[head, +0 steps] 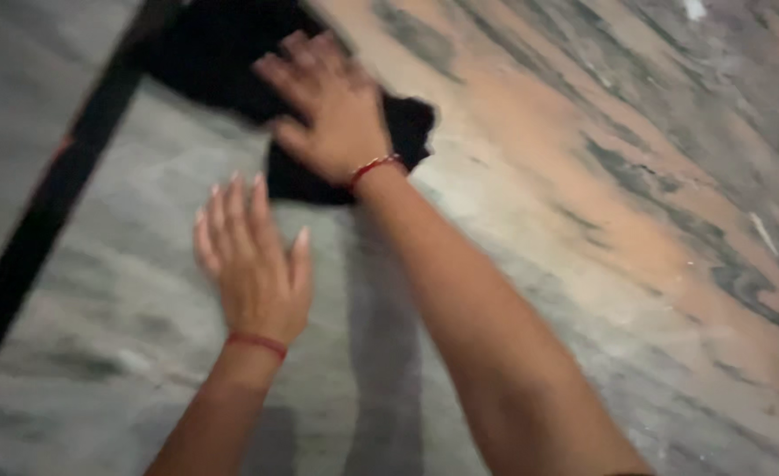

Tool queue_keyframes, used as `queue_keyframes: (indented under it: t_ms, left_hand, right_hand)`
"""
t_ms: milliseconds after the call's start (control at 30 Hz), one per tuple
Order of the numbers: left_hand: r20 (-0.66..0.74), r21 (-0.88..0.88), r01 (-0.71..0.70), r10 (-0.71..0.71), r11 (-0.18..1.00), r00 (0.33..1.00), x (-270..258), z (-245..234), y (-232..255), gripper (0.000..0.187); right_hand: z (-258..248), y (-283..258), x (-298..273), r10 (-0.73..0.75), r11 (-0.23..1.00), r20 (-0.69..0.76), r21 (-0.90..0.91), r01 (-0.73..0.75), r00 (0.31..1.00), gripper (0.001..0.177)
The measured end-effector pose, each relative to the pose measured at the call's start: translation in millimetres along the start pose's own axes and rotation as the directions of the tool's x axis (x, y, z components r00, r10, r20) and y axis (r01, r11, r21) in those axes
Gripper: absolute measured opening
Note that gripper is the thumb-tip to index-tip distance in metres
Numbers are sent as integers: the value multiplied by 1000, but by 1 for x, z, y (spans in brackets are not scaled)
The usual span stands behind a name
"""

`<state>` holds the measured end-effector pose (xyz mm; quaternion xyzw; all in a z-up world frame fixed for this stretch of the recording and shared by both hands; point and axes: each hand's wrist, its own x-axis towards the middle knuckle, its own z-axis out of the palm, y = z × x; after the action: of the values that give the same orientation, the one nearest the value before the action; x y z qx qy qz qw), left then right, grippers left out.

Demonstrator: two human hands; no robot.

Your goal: The person washes a cloth in a bucket of water and then uses it to wipe the marble floor by hand.

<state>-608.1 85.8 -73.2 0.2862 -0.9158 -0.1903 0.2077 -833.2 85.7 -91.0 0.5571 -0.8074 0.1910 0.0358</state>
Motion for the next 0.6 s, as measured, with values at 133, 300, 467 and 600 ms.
queue_keyframes:
  t_ms: [133, 300, 467, 600]
  left_hand:
    - [52, 4, -124, 124, 992, 991, 72, 60, 41, 69]
    - [163, 98, -135, 118, 986, 980, 98, 78, 55, 67]
    - [198, 129, -137, 110, 982, 974, 101, 72, 60, 67]
    - [221, 143, -115, 82, 983, 972, 104, 72, 62, 68]
  right_hand:
    - [-48, 166, -46, 259, 948, -136, -151, -279, 956, 67]
    - [-117, 279, -188, 636, 675, -306, -226, -702, 709, 60]
    - [-119, 214, -289, 816, 344, -399, -246, -906, 418, 67]
    - [-88, 89, -267, 817, 412, -302, -288, -864, 491, 72]
